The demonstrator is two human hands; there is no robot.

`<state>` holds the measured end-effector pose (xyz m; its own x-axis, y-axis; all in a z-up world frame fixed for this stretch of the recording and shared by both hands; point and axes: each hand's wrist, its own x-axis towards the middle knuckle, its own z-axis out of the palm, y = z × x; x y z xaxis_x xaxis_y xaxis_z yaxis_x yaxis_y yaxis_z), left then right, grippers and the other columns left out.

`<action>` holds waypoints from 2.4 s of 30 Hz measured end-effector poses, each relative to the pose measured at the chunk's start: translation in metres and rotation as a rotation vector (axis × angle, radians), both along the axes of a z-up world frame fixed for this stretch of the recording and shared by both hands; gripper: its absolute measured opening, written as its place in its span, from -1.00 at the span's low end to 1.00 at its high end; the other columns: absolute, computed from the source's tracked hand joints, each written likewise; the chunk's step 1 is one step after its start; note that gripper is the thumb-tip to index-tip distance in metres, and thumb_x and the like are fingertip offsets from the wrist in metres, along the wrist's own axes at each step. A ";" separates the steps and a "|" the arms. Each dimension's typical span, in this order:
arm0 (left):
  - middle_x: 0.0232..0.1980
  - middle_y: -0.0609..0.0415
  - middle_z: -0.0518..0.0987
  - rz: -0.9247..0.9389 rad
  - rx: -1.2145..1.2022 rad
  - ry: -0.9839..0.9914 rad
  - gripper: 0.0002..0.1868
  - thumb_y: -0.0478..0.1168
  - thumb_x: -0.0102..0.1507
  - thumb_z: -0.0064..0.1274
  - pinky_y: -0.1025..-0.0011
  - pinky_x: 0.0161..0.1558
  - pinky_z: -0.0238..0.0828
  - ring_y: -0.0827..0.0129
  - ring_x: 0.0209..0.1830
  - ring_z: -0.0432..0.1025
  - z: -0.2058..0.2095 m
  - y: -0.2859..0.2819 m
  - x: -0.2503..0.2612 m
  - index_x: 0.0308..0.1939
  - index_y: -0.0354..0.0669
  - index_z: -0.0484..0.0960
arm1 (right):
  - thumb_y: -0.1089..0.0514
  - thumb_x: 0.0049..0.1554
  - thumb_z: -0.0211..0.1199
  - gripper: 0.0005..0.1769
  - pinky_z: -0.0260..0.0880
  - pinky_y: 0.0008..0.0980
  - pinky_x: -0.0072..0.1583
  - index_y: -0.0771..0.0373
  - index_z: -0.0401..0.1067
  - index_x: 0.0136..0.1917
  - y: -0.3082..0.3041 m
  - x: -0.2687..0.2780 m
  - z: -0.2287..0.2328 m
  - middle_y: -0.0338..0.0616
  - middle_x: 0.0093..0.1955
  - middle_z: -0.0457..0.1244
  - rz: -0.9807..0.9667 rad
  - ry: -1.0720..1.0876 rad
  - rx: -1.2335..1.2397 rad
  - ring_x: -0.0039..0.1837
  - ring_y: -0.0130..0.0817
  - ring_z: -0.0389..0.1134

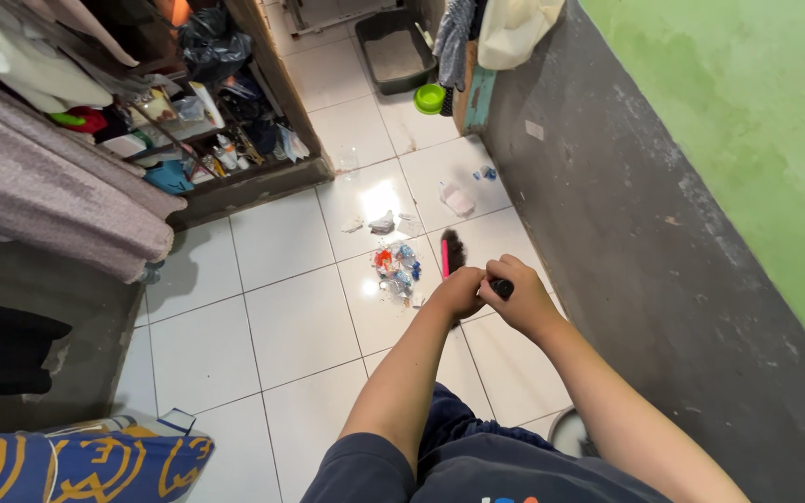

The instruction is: Sweeping debris into a pile on a tiled floor.

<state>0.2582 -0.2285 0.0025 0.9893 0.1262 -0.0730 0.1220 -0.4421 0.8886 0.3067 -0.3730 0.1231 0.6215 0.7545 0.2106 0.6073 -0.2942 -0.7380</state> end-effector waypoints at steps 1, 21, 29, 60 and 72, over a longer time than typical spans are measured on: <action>-0.19 -0.20 0.66 0.008 0.002 0.000 -0.82 -0.28 0.15 0.09 0.21 -0.11 0.49 -0.05 -0.18 0.56 -0.002 0.006 0.000 -0.20 -0.24 0.67 | 0.20 0.04 0.31 -0.85 0.33 -0.21 -0.09 0.32 0.43 -0.18 0.005 0.001 -0.001 0.01 -0.22 0.23 0.008 0.000 0.002 -0.18 -0.06 0.28; -0.21 -0.10 0.65 0.173 0.218 -0.216 -0.86 -0.27 0.15 0.08 0.09 -0.15 0.46 -0.08 -0.16 0.52 0.092 0.072 0.064 -0.22 -0.16 0.61 | 0.23 -0.02 0.33 -0.84 0.29 -0.29 -0.10 0.35 0.39 -0.25 0.089 0.080 0.066 -0.04 -0.27 0.23 -0.091 0.023 0.134 -0.20 -0.19 0.26; -0.17 -0.18 0.65 0.103 -0.009 -0.289 -0.72 -0.38 0.13 0.04 0.18 -0.06 0.47 -0.09 -0.10 0.54 0.082 0.081 0.102 -0.07 -0.19 0.61 | 0.22 -0.01 0.32 -0.85 0.31 -0.22 -0.08 0.34 0.41 -0.22 0.105 0.100 0.067 0.02 -0.24 0.22 -0.129 -0.061 0.052 -0.19 -0.07 0.28; -0.15 -0.18 0.58 0.551 0.209 -0.233 -0.83 -0.29 0.20 0.09 0.08 -0.07 0.43 -0.12 -0.08 0.48 0.059 0.069 0.215 -0.19 -0.27 0.48 | 0.30 -0.03 0.31 -0.89 0.33 -0.32 -0.05 0.34 0.40 -0.23 0.121 0.281 0.047 -0.07 -0.24 0.27 0.356 0.075 0.184 -0.17 -0.26 0.31; -0.20 -0.18 0.64 0.547 0.020 -0.260 -0.80 -0.29 0.14 0.06 0.16 -0.12 0.46 -0.09 -0.16 0.54 0.116 0.029 0.338 -0.17 -0.24 0.62 | 0.25 -0.04 0.31 -0.88 0.31 -0.22 -0.11 0.33 0.40 -0.26 0.084 0.365 0.100 0.00 -0.26 0.24 0.197 -0.069 0.097 -0.21 -0.14 0.29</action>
